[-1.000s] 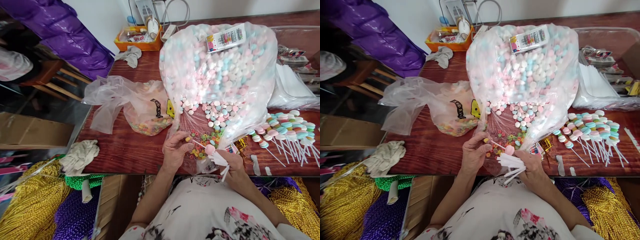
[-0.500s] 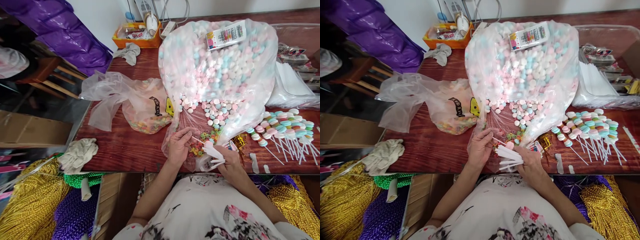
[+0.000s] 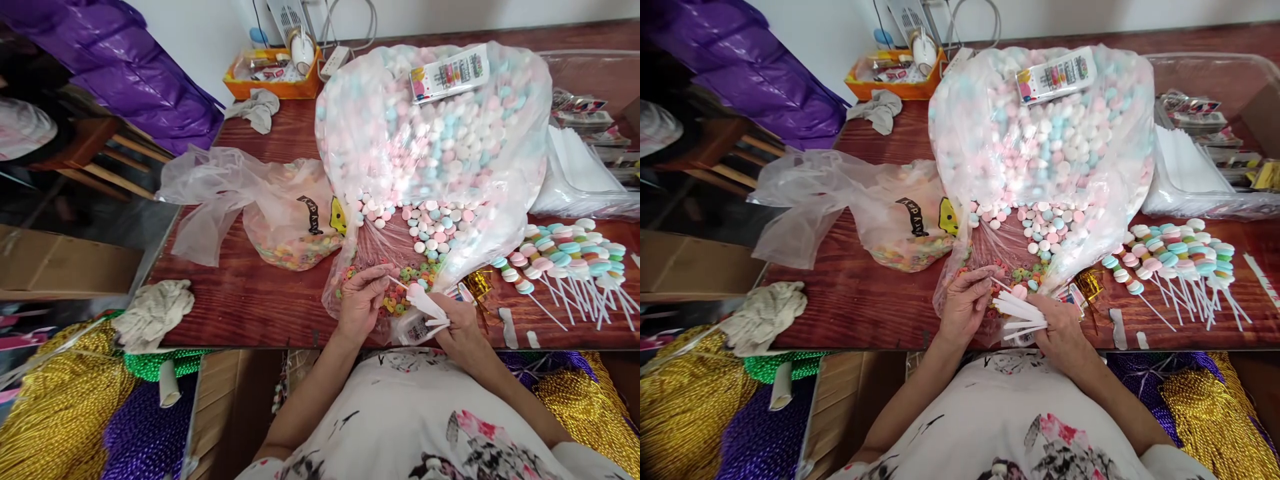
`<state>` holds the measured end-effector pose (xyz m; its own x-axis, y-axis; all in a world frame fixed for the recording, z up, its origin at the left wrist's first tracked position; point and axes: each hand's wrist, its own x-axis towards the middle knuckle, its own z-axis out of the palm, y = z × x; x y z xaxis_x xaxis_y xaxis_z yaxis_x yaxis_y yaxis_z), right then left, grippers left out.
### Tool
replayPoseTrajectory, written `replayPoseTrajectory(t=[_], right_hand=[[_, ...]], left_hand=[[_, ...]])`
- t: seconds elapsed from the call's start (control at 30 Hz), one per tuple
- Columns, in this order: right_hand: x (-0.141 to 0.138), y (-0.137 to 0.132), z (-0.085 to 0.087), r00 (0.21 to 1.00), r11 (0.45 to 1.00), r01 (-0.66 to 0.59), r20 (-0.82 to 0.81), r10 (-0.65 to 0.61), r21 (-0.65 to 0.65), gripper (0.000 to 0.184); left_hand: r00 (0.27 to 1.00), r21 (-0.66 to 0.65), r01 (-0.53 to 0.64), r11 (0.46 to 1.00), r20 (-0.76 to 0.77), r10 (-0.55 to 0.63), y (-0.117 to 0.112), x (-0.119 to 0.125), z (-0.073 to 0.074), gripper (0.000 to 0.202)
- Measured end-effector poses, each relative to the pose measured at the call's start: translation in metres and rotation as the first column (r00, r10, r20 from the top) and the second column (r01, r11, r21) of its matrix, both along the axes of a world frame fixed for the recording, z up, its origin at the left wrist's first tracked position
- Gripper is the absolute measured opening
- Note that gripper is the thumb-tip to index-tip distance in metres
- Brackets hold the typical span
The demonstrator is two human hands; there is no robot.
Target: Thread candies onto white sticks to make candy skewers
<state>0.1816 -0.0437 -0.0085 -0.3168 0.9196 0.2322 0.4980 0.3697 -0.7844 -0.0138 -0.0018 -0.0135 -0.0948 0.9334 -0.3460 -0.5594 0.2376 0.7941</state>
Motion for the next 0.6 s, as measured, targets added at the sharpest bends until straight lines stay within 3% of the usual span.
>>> replayPoseTrajectory(t=[0.1,0.27,0.37,0.43,0.6], right_hand=[[-0.004,0.003,-0.001,1.0,1.0,0.015,0.001,-0.015,0.006,0.035],[-0.001,0.005,-0.009,0.993,0.999,0.05,-0.106,-0.049,0.009,0.027],[0.009,0.003,-0.009,0.983,0.994,0.094,-0.156,-0.1,-0.049,0.022],[0.012,0.001,-0.004,0.991,0.997,0.043,-0.124,-0.051,-0.069,0.023],[0.004,0.002,0.009,0.992,0.995,-0.082,0.089,0.086,-0.049,0.032]], left_hand=[[0.999,-0.016,0.019,1.0,0.029,-0.019,-0.003,0.004,-0.001,0.03],[0.99,-0.011,0.059,0.998,0.126,-0.057,-0.003,0.004,0.002,0.063],[0.98,0.012,0.005,1.0,0.199,-0.007,0.002,-0.003,0.008,0.047],[0.973,0.01,-0.014,1.0,0.231,0.011,0.005,-0.007,0.012,0.041],[0.982,0.064,-0.027,0.998,0.186,0.015,0.006,-0.005,0.019,0.047]])
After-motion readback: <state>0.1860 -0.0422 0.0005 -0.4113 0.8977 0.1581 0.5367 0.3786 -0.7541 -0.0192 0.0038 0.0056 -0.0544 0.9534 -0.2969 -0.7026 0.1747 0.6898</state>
